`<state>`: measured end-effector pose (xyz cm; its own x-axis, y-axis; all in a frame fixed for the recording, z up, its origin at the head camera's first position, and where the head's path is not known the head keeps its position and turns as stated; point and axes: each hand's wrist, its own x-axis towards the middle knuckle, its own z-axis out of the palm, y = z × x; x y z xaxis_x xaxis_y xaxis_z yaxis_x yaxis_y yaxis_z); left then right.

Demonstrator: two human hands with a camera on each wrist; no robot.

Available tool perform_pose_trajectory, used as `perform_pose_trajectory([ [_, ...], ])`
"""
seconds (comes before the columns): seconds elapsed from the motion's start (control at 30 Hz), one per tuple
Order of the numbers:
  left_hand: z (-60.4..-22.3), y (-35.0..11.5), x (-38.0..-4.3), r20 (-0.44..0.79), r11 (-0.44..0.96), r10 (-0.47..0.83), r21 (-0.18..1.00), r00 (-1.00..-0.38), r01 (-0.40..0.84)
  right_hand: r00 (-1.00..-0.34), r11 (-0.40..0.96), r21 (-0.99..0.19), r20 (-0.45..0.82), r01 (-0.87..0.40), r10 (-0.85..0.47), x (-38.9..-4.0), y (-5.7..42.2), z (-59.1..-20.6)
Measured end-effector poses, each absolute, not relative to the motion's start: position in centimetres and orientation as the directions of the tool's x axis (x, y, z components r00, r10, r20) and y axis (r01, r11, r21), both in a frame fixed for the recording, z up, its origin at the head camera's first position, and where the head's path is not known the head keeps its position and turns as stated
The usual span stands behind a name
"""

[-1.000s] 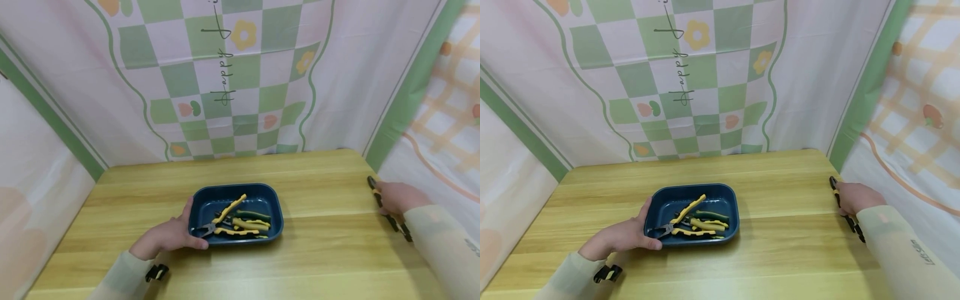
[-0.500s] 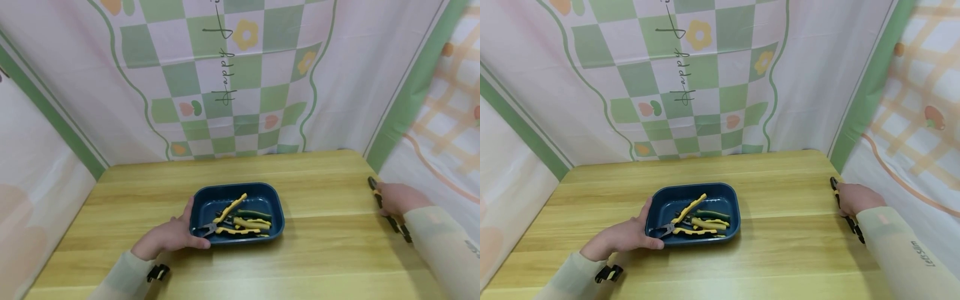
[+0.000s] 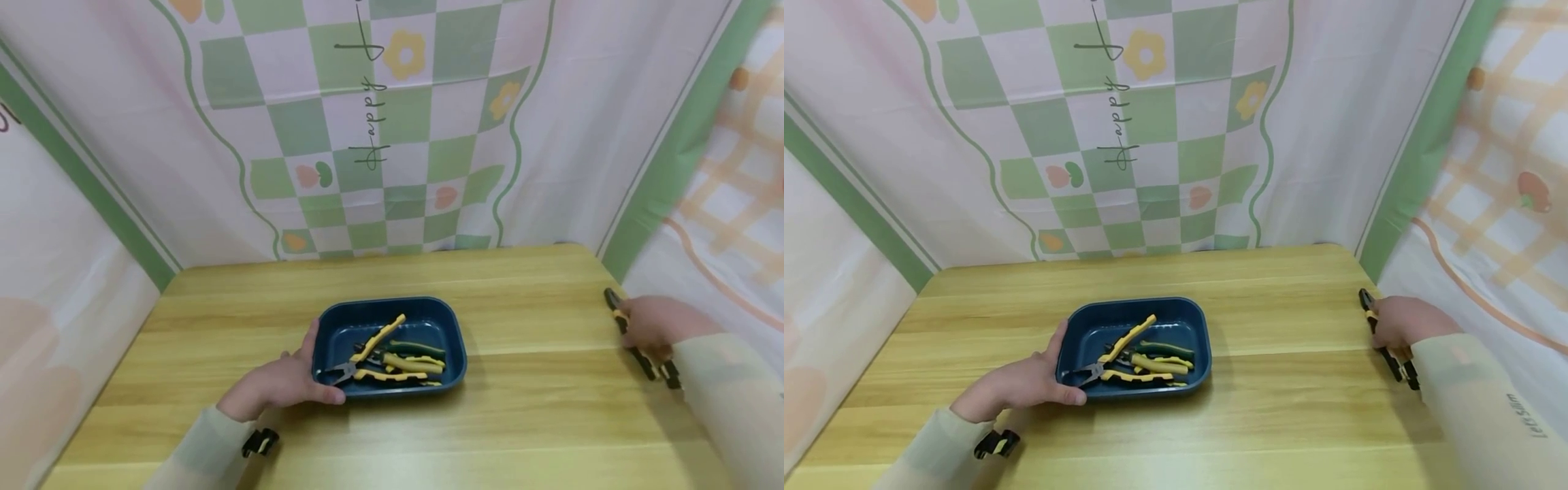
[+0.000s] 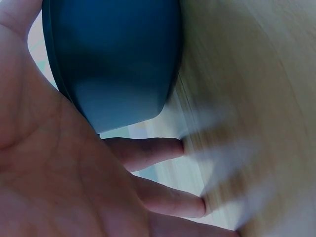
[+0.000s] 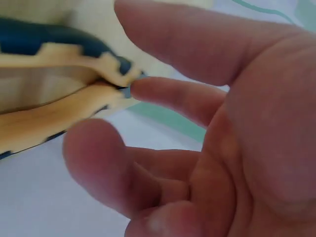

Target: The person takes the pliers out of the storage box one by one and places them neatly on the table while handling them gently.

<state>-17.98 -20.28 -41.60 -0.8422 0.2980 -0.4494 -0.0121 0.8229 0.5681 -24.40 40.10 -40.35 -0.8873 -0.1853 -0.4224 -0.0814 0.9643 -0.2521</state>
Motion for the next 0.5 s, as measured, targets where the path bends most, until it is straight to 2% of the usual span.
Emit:
perform_pose_trajectory([
  [0.1,-41.5,-20.3,-17.9,-0.444,0.821,0.307,0.570,-0.842,-0.002,-0.906,0.965,-0.244,-0.381,-0.095,-0.185,-24.7,39.7,-39.5],
  [0.3,-41.4,-20.3,-17.9,-0.438,0.820,0.309,0.572,-0.844,0.004,-0.957,0.972,-0.097,-0.178,-0.214,-0.229,-25.5,37.6,-37.7],
  [0.5,-41.3,-20.3,-17.9,-0.444,0.817,0.301,0.576,-0.844,-0.012,-0.964,0.969,-0.114,-0.124,-0.220,-0.233,-26.2,34.5,-36.9],
])
